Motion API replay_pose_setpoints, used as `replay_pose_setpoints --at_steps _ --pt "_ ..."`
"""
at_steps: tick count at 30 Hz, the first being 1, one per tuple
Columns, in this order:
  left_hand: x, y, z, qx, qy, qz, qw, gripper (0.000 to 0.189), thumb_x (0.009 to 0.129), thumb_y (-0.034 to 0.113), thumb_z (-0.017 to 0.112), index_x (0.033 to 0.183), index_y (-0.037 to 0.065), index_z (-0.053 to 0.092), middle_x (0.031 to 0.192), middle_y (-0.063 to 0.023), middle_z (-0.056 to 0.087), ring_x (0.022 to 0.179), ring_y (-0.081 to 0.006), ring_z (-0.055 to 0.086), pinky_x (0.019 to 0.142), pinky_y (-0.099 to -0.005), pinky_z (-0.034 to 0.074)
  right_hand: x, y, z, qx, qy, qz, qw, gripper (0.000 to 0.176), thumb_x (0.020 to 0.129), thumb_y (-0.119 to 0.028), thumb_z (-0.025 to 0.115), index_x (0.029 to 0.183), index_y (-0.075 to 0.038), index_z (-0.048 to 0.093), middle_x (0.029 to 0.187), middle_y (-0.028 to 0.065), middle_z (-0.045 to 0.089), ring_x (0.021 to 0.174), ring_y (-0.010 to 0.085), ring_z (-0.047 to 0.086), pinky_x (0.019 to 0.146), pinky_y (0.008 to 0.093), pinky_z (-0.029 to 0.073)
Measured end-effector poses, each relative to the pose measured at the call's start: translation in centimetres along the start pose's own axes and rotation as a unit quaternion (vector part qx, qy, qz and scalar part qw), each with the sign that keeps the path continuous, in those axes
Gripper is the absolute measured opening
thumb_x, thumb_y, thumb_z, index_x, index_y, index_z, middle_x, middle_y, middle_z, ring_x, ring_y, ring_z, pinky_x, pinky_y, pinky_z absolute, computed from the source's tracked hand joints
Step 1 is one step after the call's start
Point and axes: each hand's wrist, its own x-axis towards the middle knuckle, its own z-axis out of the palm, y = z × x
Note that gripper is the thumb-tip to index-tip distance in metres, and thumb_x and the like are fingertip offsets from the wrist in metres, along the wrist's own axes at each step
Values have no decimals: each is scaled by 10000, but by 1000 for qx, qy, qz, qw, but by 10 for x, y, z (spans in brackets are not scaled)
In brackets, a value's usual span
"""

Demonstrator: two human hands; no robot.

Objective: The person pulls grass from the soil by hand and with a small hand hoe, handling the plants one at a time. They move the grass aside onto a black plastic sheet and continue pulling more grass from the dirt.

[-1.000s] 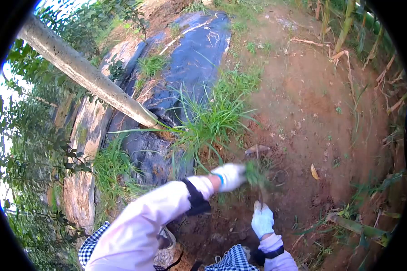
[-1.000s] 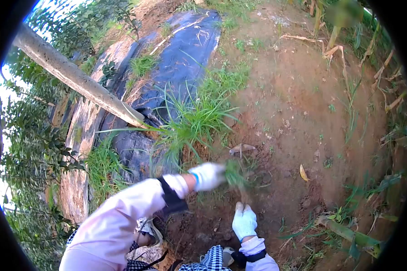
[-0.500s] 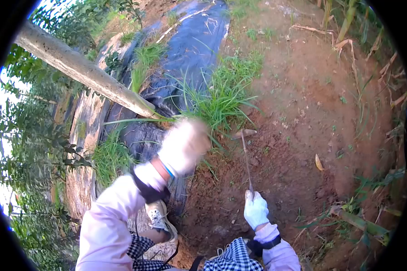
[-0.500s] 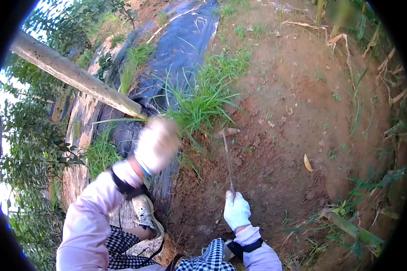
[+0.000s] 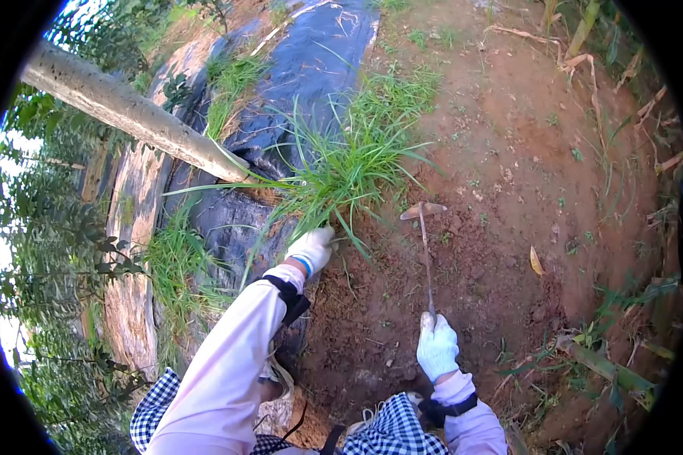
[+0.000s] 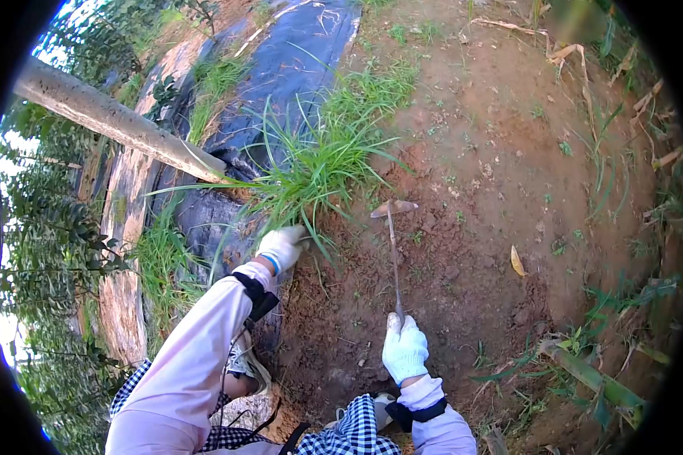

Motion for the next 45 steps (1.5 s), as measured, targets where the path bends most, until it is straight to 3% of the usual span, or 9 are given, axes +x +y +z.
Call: replay_pose_setpoints --at_steps 8,12,18,24,28,32,36,43,45 --pt "23 25 23 0 91 111 990 216 831 194 670 1032 135 618 1035 -161 617 1000 -378 593 845 -437 490 3 -5 2 32 3 25 999 477 980 -447 415 971 -6 596 751 259 639 748 458 625 663 553 471" --pt "25 24 21 -339 197 -42 919 144 827 110 635 966 82 662 899 -137 684 830 -252 656 752 -363 512 -1 -2 -7 8 18 51 999 482 976 -463 413 998 -21 606 769 256 644 767 462 626 679 554 474" --pt "-22 3 24 107 -90 272 952 202 874 202 591 1025 69 592 1018 -148 578 971 -318 622 790 -407 519 6 1 -4 39 24 23 999 511 977 -450 419 1014 25 602 766 272 637 755 471 618 669 554 471" --pt "57 -6 -2 -9 138 -69 988 405 998 356 326 1045 91 629 998 -214 672 948 -337 660 786 -459 519 3 -8 -4 47 28 20 998 500 980 -449 411 962 17 590 759 277 632 756 468 619 666 558 468" --pt "93 -31 22 -39 64 -38 996 401 975 308 351 1038 86 679 1000 -211 677 957 -340 663 807 -450 514 7 -2 -1 29 40 19 999 495 983 -455 400 956 5 581 771 273 632 764 468 617 675 560 464" --pt "44 60 -15 151 -79 141 975 241 919 172 491 1124 122 608 1178 -144 620 1034 -334 620 852 -454 511 15 -18 -5 53 48 53 996 496 986 -459 390 962 -1 578 776 269 634 767 464 617 681 559 462" --pt "93 65 -33 337 73 238 908 335 908 184 450 1221 109 541 1272 -80 565 1229 -248 517 968 -418 400 23 -24 -1 48 42 28 998 512 984 -469 387 959 6 576 772 271 634 771 464 620 683 549 471" --pt "101 67 -26 340 165 429 820 145 789 160 601 930 155 569 855 -27 589 782 -222 579 703 -371 478 45 -38 6 46 34 26 998 538 984 -481 381 997 20 579 791 275 644 784 458 629 692 542 486" --pt "96 75 -17 276 150 477 821 297 794 130 578 1091 121 567 1089 -72 592 877 -220 612 743 -365 509 49 -43 7 63 39 30 997 534 984 -480 382 991 17 578 789 275 643 785 459 628 691 545 484"
